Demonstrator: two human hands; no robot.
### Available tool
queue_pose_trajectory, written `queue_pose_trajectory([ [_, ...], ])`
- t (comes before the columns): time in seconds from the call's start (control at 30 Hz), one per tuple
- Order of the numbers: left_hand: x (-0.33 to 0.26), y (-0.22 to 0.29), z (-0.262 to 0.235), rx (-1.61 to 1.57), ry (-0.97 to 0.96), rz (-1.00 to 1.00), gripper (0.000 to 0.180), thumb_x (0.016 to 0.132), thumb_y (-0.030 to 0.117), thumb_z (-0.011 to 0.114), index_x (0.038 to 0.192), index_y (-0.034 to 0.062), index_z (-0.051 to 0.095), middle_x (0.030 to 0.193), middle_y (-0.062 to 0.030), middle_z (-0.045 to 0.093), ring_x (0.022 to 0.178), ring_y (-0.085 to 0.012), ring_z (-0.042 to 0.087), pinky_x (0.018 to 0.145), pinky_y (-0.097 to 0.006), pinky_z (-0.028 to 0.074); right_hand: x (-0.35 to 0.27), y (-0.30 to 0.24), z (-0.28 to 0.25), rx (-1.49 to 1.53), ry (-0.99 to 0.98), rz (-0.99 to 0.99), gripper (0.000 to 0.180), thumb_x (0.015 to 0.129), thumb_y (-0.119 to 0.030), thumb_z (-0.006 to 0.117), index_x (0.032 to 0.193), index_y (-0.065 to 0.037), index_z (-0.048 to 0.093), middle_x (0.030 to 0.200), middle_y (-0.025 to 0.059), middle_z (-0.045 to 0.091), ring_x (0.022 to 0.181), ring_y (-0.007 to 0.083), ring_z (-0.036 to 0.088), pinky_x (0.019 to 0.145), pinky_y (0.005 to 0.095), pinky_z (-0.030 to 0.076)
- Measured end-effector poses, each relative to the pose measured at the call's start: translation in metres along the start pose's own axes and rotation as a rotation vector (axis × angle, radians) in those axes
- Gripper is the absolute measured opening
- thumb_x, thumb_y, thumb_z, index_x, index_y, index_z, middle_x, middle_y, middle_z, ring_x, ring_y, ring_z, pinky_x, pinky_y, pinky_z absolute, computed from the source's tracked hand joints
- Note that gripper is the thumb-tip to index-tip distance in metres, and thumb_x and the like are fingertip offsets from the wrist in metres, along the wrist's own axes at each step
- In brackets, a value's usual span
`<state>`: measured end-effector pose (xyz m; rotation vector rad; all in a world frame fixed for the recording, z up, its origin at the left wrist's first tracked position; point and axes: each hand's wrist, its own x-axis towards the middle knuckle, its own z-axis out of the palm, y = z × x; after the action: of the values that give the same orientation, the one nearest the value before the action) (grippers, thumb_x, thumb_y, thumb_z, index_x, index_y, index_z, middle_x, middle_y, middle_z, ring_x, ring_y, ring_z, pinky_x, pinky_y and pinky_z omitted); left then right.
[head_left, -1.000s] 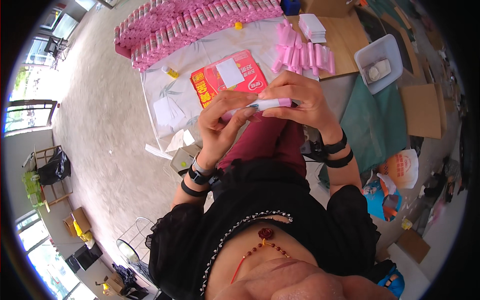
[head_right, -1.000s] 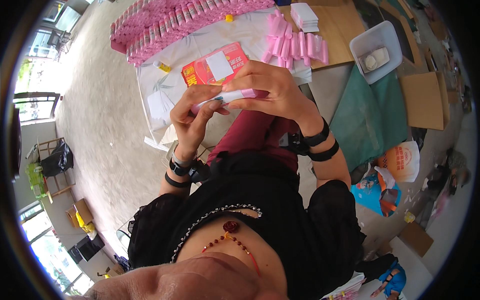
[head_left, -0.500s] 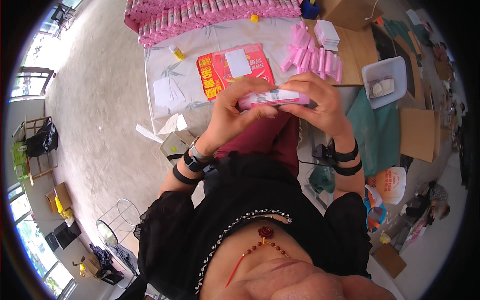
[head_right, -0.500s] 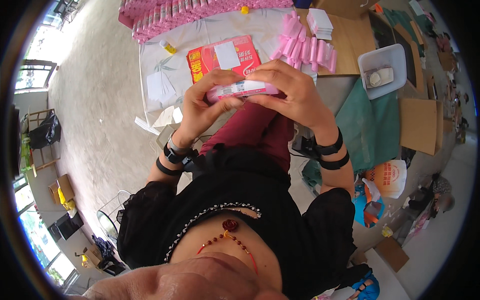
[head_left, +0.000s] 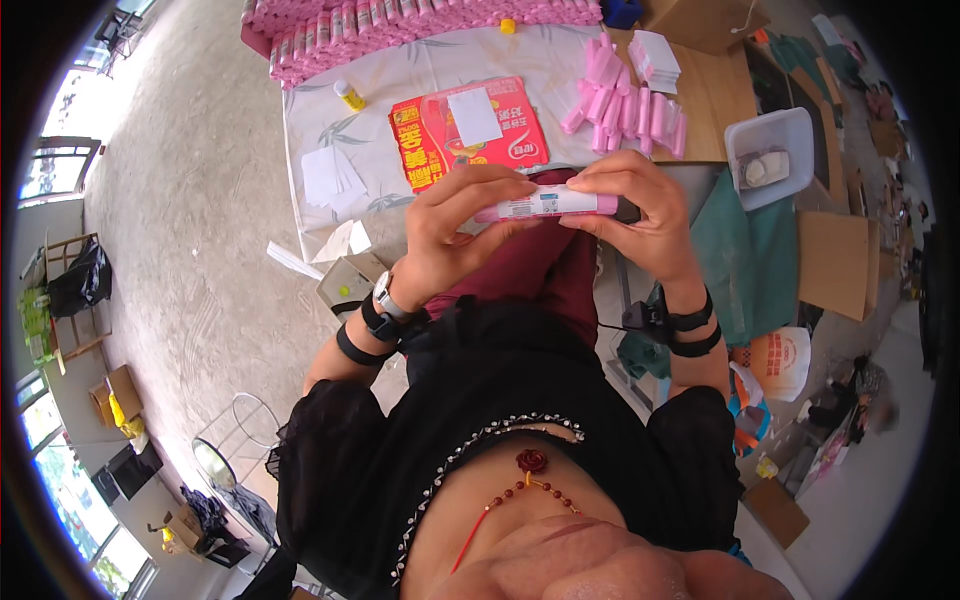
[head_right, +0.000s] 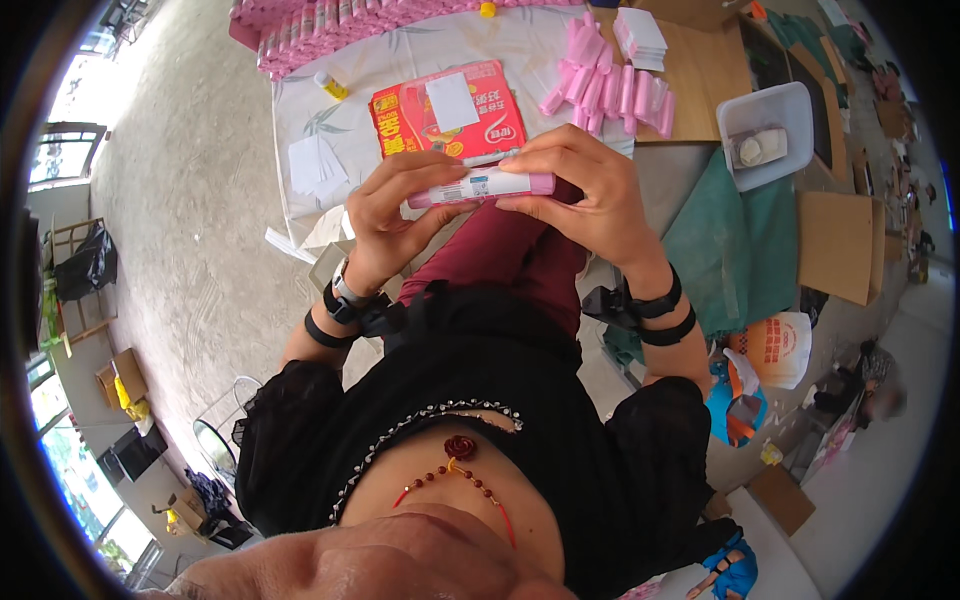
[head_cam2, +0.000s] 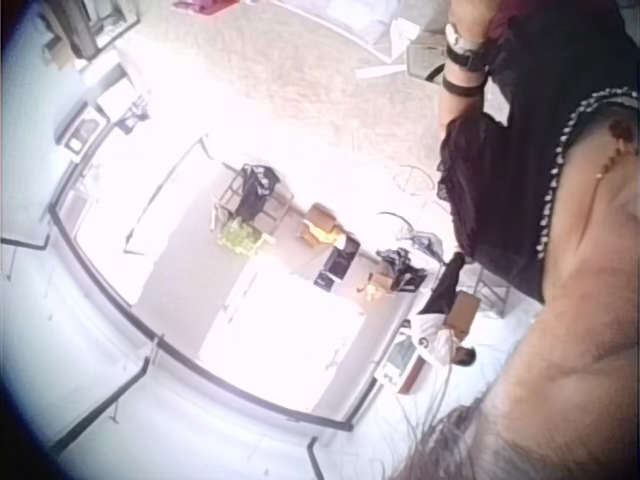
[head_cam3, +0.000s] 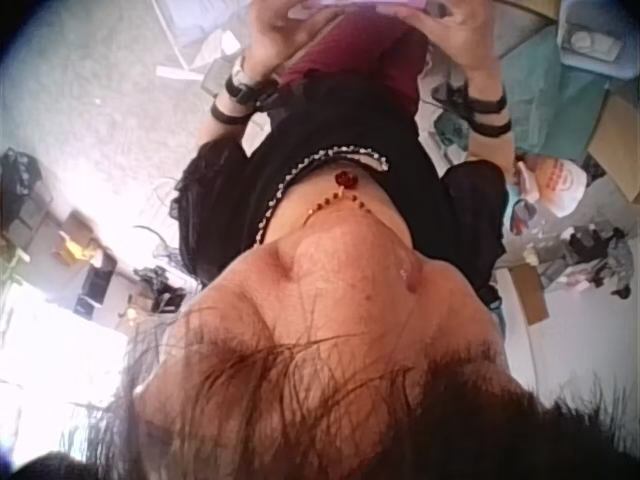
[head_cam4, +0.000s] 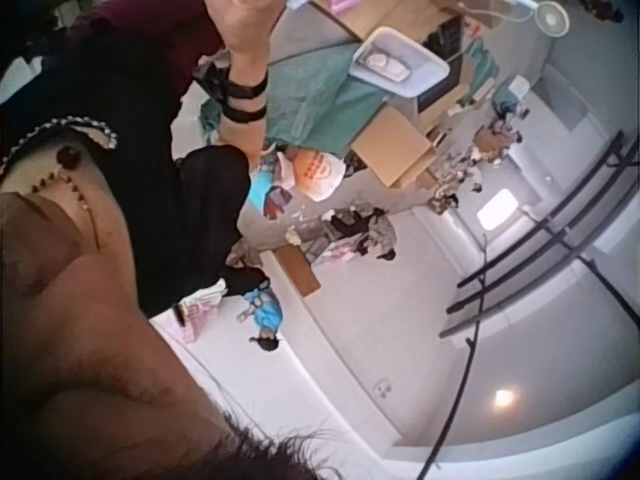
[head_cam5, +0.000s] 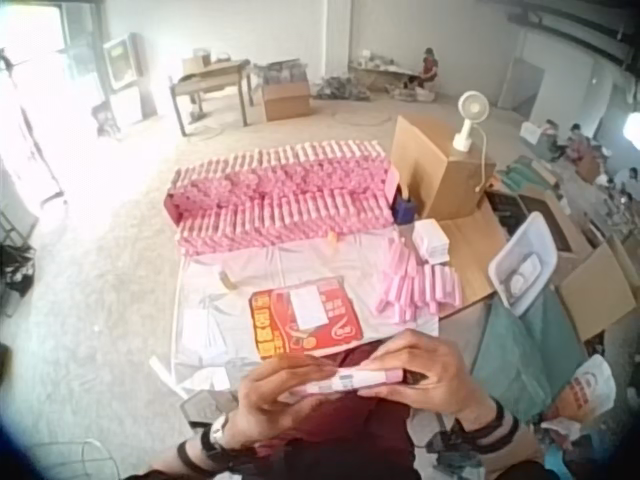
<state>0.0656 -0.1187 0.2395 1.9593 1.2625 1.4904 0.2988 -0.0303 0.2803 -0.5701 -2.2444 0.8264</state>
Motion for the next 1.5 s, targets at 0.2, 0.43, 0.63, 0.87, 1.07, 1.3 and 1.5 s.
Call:
queue_pose_trajectory([
  [0.2,-0.001,-0.002,0.000,0.048,0.071,0.100,0.042,0.067,0.002,0.091,0.106,0.0034,0.074,0.106,-0.0119,0.072,0.095,-0.0242,0.071,0.079,-0.034,0.058,-0.005,0.008,0.014,0.012,0.186,-0.198,0.043,0.068,-0.005,0.091,0.105,-0.005,0.068,0.101,0.0104,0.071,0.093,0.0250,0.071,0.077,0.0336,0.058],
  [0.43,-0.001,-0.012,0.005,0.179,0.137,0.321,0.047,0.068,0.001,0.091,0.109,0.0011,0.066,0.106,-0.0144,0.072,0.095,-0.0280,0.074,0.078,-0.034,0.061,-0.010,0.022,0.020,0.010,0.250,-0.313,0.050,0.070,-0.004,0.091,0.108,-0.005,0.059,0.104,0.0122,0.072,0.095,0.0285,0.071,0.080,0.0362,0.058],
  [0.63,-0.004,-0.022,0.008,0.174,0.162,0.339,0.051,0.068,0.000,0.091,0.110,0.0014,0.062,0.106,-0.0147,0.071,0.097,-0.0289,0.074,0.079,-0.035,0.062,-0.012,0.021,0.015,-0.046,0.162,-0.195,0.053,0.070,-0.004,0.090,0.113,-0.005,0.061,0.106,0.0116,0.073,0.097,0.0300,0.071,0.081,0.0375,0.058],
  [0.87,0.000,-0.027,0.006,0.323,0.143,0.372,0.055,0.068,0.008,0.093,0.115,0.0007,0.065,0.106,-0.0128,0.070,0.084,-0.0253,0.073,0.069,-0.033,0.060,-0.005,0.028,0.016,-0.209,0.157,-0.381,0.046,0.070,-0.004,0.087,0.112,-0.003,0.068,0.113,0.0094,0.068,0.099,0.0284,0.068,0.080,0.0362,0.056],
  [1.07,0.010,-0.029,-0.001,0.374,0.043,0.425,0.050,0.067,0.017,0.092,0.109,0.0018,0.071,0.098,-0.0096,0.067,0.079,-0.0237,0.069,0.063,-0.032,0.056,0.003,0.017,0.012,-0.330,0.099,-0.353,0.048,0.071,-0.008,0.085,0.116,-0.004,0.068,0.108,0.0067,0.066,0.097,0.0264,0.064,0.082,0.0374,0.054],
  [1.3,0.012,-0.030,-0.001,0.384,0.024,0.400,0.047,0.067,0.017,0.091,0.107,0.0040,0.072,0.095,-0.0073,0.067,0.077,-0.0215,0.068,0.061,-0.032,0.055,0.003,0.026,0.018,-0.372,0.135,-0.354,0.044,0.068,-0.007,0.084,0.110,-0.005,0.070,0.104,0.0052,0.066,0.092,0.0255,0.063,0.078,0.0375,0.053],
  [1.5,0.011,-0.044,-0.005,0.346,-0.015,0.269,0.046,0.066,0.018,0.092,0.107,0.0063,0.074,0.092,-0.0046,0.071,0.076,-0.0204,0.070,0.063,-0.031,0.056,-0.003,0.042,0.029,-0.300,0.132,-0.226,0.045,0.068,-0.008,0.086,0.110,-0.006,0.070,0.103,0.0057,0.067,0.089,0.0251,0.064,0.073,0.0368,0.052],
])
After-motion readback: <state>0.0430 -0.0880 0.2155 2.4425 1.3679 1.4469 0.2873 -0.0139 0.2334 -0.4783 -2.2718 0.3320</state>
